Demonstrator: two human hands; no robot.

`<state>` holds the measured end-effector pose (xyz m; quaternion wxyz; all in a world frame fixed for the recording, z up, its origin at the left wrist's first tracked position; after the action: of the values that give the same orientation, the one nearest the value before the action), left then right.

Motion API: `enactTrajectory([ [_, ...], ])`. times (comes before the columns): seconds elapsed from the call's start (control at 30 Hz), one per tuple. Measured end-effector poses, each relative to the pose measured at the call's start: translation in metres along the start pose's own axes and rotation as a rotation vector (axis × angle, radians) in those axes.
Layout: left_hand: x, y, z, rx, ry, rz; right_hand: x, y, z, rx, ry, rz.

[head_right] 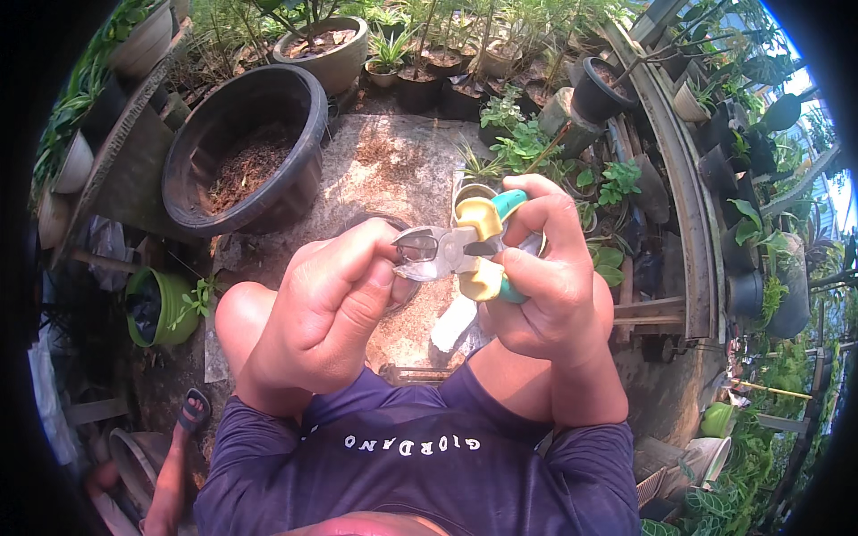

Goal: The person sits on the ground in a garden and assembles a fishing line. They use pliers to attach a small metal hook to a thin line, then tie the line to a long, thin stick. The person handles the line, hook, and stick with both hands throughout the process.

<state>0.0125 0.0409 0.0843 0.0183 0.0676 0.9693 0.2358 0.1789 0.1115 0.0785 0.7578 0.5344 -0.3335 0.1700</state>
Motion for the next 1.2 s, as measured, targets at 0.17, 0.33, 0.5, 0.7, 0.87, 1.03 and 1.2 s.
enactTrajectory([
  [0.17,0.0005,-0.0008,-0.0001,-0.036,0.127,0.005,0.0036,0.0020,-0.0010,0.015,-0.027,-0.012],
  [0.33,-0.0003,-0.0002,-0.0002,0.003,0.077,0.040,0.0044,0.0015,-0.0018,0.025,-0.026,-0.033],
  [0.5,-0.0010,0.0017,0.0007,-0.016,0.096,0.062,0.0055,0.0015,-0.0026,0.014,-0.084,-0.010],
  [0.7,-0.0022,0.0011,0.0019,-0.042,0.108,0.054,0.0059,0.0016,-0.0017,-0.005,-0.111,-0.013],
  [0.87,-0.0040,0.0029,0.0013,-0.042,0.075,0.071,0.0071,-0.0039,-0.0085,0.018,-0.046,-0.074],
  [1.03,-0.0039,0.0017,0.0019,-0.046,0.103,0.065,0.0068,-0.0042,-0.0051,-0.005,-0.052,-0.036],
  [1.2,-0.0050,0.0006,0.0001,-0.050,0.122,0.067,0.0094,-0.0037,-0.0018,-0.010,-0.102,0.071],
])
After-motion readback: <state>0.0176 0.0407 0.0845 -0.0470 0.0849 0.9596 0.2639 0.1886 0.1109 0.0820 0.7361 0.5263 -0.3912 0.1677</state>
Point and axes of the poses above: each hand's wrist, its own y-axis towards the middle knuckle, its own x-axis out of the back of the hand, z = x × y, the point moved 6 cm from there along y, towards the middle knuckle, and after that the axes turned 15 degrees about -y, right-handed, at the moved point
